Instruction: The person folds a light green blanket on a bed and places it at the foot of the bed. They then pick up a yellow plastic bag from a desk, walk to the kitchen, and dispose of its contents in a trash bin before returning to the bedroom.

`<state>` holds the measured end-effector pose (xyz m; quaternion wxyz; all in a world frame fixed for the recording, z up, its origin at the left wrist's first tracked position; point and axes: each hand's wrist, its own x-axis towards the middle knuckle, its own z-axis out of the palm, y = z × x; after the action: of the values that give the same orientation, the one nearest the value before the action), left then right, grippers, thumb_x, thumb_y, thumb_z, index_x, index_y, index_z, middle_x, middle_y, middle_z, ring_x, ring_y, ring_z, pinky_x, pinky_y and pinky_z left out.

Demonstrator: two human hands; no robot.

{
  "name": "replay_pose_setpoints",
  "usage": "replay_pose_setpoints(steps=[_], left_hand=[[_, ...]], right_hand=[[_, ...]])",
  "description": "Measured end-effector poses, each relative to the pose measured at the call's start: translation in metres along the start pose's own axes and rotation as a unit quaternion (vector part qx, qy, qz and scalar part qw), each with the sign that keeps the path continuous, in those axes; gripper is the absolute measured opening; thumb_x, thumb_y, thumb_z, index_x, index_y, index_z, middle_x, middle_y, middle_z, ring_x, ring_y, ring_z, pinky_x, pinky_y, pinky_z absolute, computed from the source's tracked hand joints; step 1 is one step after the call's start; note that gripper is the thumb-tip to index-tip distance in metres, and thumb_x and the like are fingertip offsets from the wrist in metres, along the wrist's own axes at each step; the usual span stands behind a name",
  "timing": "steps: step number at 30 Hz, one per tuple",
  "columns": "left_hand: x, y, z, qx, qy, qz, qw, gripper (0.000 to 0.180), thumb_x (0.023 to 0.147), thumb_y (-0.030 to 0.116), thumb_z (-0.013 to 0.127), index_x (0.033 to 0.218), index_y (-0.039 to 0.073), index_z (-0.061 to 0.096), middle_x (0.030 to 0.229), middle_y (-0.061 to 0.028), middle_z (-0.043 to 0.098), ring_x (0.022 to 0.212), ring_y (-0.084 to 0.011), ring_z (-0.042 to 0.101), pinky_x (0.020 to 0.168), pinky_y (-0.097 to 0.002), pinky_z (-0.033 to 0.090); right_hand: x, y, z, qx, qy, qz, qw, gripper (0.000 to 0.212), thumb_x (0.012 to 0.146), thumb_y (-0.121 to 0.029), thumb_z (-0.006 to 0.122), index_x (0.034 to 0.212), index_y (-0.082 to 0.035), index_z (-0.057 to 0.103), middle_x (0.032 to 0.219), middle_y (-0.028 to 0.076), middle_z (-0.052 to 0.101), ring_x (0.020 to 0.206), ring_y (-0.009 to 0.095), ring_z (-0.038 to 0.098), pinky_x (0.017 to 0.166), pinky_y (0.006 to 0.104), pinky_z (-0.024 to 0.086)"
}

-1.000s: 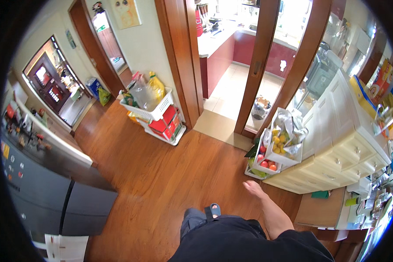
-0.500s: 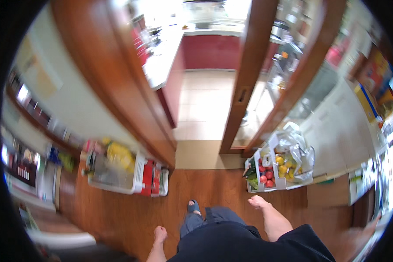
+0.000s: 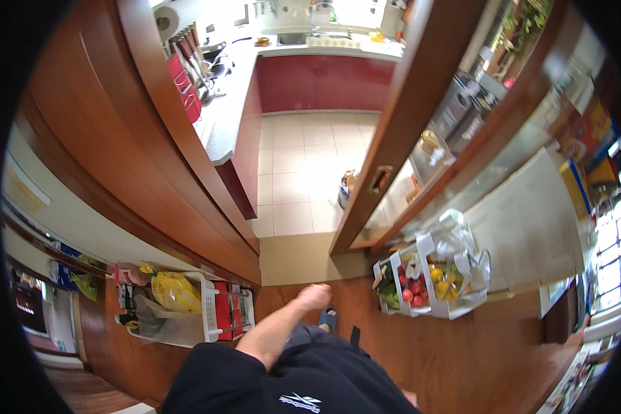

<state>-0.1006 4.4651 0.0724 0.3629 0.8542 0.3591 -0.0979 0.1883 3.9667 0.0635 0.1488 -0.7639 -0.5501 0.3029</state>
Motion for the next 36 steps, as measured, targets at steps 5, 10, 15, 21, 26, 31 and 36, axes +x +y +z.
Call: replay_pose_setpoints(steps=[5,10,15,21,26,31,36], left_hand=[[0.039,0.057,0.02,-0.132,-0.011,0.025,0.991,0.023,0.087,0.02,0.05,0.095,0.003,0.063,0.094,-0.0222,0.068,0.091,-0.0389,0.065,0.076,-0.0455,0.053],[0.004,0.019,0.075,-0.176,0.029,-0.009,0.984,0.018,0.083,0.017,0.052,0.085,0.005,0.064,0.085,-0.0176,0.067,0.085,-0.0356,0.066,0.071,-0.0427,0.053],[-0.085,-0.072,0.124,-0.232,-0.073,-0.291,0.925,0.038,0.086,0.027,0.048,0.107,0.002,0.066,0.11,-0.0242,0.065,0.106,-0.037,0.062,0.092,-0.0432,0.049],[-0.123,-0.132,0.134,-0.094,-0.145,-0.265,0.949,0.032,0.081,0.02,0.051,0.101,0.004,0.07,0.108,-0.0241,0.066,0.103,-0.0378,0.064,0.088,-0.0454,0.052],[-0.089,-0.149,0.122,0.069,-0.211,-0.12,0.968,0.028,0.081,0.024,0.055,0.09,0.003,0.071,0.098,-0.0223,0.067,0.096,-0.0365,0.065,0.082,-0.0447,0.053],[-0.058,-0.197,0.159,0.202,-0.211,0.154,0.944,0.027,0.082,0.022,0.055,0.078,0.0,0.07,0.08,-0.0177,0.069,0.074,-0.0337,0.068,0.066,-0.0482,0.053],[-0.022,-0.035,0.189,0.295,-0.288,0.181,0.893,0.027,0.081,0.023,0.056,0.078,-0.001,0.069,0.078,-0.0186,0.069,0.073,-0.0347,0.067,0.065,-0.0483,0.053]], right_hand=[[0.029,-0.064,-0.037,0.207,-0.07,0.375,0.901,0.022,0.087,-0.015,0.049,0.068,-0.006,0.055,0.063,0.01,0.059,0.057,0.023,0.059,0.056,0.0367,0.048],[0.038,-0.105,-0.058,0.176,-0.048,0.394,0.901,0.016,0.088,-0.012,0.049,0.076,-0.006,0.058,0.07,0.01,0.061,0.066,0.023,0.061,0.064,0.0352,0.049],[0.038,-0.144,-0.057,0.168,-0.035,0.41,0.896,0.012,0.09,-0.009,0.05,0.085,-0.006,0.061,0.078,0.01,0.062,0.075,0.024,0.062,0.071,0.0336,0.05],[-0.014,-0.178,-0.002,0.189,-0.016,0.444,0.876,0.011,0.092,-0.014,0.055,0.091,-0.007,0.063,0.084,0.01,0.065,0.083,0.024,0.063,0.077,0.0325,0.05],[-0.074,-0.239,0.02,0.165,0.136,0.461,0.861,0.041,0.093,-0.028,0.046,0.063,-0.002,0.057,0.056,0.01,0.057,0.053,0.02,0.057,0.05,0.035,0.046],[-0.217,-0.28,0.099,0.282,0.225,0.624,0.693,0.039,0.093,-0.037,0.049,0.085,-0.002,0.064,0.077,0.011,0.063,0.072,0.021,0.06,0.066,0.0342,0.048],[-0.313,-0.319,0.263,0.443,0.356,0.667,0.481,0.038,0.092,-0.036,0.051,0.084,-0.003,0.066,0.074,0.009,0.064,0.066,0.019,0.06,0.062,0.0329,0.048]])
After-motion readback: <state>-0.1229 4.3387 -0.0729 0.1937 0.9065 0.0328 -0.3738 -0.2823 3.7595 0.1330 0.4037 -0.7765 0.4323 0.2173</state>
